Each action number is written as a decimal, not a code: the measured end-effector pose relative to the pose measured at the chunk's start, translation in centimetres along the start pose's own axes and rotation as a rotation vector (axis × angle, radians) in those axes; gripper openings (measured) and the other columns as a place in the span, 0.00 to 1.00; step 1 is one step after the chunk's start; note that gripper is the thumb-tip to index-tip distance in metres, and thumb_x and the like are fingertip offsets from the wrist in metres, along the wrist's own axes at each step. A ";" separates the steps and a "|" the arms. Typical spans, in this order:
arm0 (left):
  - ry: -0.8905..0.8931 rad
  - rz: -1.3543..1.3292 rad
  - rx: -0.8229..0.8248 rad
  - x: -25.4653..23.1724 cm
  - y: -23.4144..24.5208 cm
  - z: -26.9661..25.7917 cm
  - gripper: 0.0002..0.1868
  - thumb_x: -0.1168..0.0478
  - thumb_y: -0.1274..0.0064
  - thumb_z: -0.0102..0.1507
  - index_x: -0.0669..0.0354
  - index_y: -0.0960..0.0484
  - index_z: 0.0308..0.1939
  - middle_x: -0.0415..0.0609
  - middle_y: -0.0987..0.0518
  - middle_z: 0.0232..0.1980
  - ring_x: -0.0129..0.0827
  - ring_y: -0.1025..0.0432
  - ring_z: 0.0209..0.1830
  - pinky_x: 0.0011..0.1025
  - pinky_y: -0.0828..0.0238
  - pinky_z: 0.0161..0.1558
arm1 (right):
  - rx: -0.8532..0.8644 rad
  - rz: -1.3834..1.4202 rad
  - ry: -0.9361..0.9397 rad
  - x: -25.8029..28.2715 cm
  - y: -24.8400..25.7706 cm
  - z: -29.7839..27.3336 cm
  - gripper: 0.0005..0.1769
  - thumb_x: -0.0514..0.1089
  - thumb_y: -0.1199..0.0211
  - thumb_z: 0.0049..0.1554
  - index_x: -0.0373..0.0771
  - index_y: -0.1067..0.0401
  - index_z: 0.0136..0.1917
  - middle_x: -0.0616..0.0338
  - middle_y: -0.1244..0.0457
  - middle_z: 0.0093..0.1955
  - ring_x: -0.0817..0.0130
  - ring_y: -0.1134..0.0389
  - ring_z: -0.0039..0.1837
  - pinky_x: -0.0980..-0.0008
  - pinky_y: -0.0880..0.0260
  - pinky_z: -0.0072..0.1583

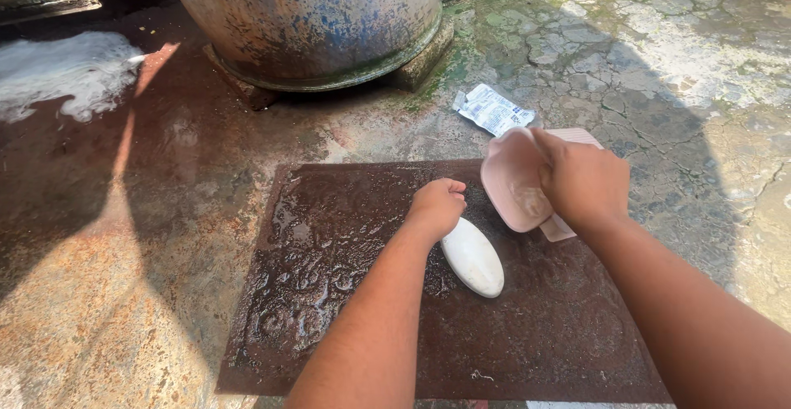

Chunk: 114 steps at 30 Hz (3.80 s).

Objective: The person scrubs a floor mat with a brush and soap, then rinses it with water from a tap into a plastic cup.

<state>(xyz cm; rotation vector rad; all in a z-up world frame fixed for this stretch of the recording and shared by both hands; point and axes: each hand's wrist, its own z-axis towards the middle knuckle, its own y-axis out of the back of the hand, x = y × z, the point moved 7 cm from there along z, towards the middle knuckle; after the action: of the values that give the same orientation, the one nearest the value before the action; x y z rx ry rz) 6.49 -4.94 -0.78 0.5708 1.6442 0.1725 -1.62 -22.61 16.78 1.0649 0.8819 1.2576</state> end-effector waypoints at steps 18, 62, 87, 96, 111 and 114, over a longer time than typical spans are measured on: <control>0.090 0.097 -0.061 -1.9 -0.5 -2.0 0.27 0.67 0.48 0.58 0.57 0.24 0.64 0.56 0.20 0.62 0.44 0.25 0.62 0.38 0.29 0.63 | 0.073 -0.259 0.680 5.4 -0.2 -1.9 0.17 0.57 0.42 0.58 0.66 0.21 0.58 0.61 0.31 0.32 0.62 0.28 0.38 0.60 0.29 0.41; 0.263 -0.946 -0.418 4.8 16.2 4.9 0.31 0.75 0.60 0.65 0.64 0.45 0.72 0.69 0.25 0.60 0.55 0.18 0.46 0.39 0.13 0.44 | 0.585 1.031 -0.308 9.9 -19.8 7.0 0.28 0.51 0.39 0.59 0.49 0.31 0.71 0.63 0.31 0.51 0.73 0.32 0.49 0.65 0.28 0.47; 0.211 -0.869 -0.461 7.3 15.1 10.4 0.27 0.66 0.49 0.66 0.63 0.40 0.68 0.57 0.29 0.62 0.35 0.25 0.48 0.30 0.19 0.48 | 0.912 0.193 0.050 8.0 -16.4 -2.9 0.60 0.61 0.23 0.36 0.58 0.50 0.75 0.54 0.39 0.70 0.50 0.32 0.68 0.52 0.31 0.68; 0.231 -0.797 -0.562 8.4 15.5 12.7 0.18 0.68 0.47 0.65 0.71 0.33 0.56 0.56 0.25 0.50 0.33 0.24 0.36 0.26 0.24 0.36 | 0.458 0.413 -0.231 3.9 -19.3 3.9 0.64 0.61 0.24 0.39 0.57 0.51 0.83 0.32 0.41 0.68 0.41 0.36 0.69 0.54 0.35 0.70; 0.240 -0.230 -0.291 18.8 18.7 4.7 0.23 0.72 0.45 0.60 0.62 0.21 0.59 0.48 0.16 0.55 0.30 0.22 0.55 0.28 0.26 0.57 | 0.580 0.139 -0.283 15.3 -19.2 -0.1 0.62 0.65 0.30 0.52 0.60 0.66 0.86 0.40 0.51 0.72 0.39 0.38 0.66 0.50 0.27 0.61; 0.204 -0.245 -0.393 22.0 18.8 1.5 0.22 0.76 0.51 0.59 0.63 0.18 0.56 0.50 0.14 0.53 0.30 0.20 0.54 0.26 0.25 0.57 | 0.646 0.191 -0.032 23.2 -18.7 -3.3 0.65 0.64 0.27 0.49 0.60 0.67 0.85 0.42 0.50 0.69 0.43 0.38 0.64 0.52 0.26 0.60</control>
<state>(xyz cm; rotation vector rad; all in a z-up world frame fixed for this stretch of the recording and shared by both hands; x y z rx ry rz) 11.77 21.05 -12.50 0.0525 1.8013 0.3719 3.73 0.96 -1.02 1.7055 1.2244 1.1260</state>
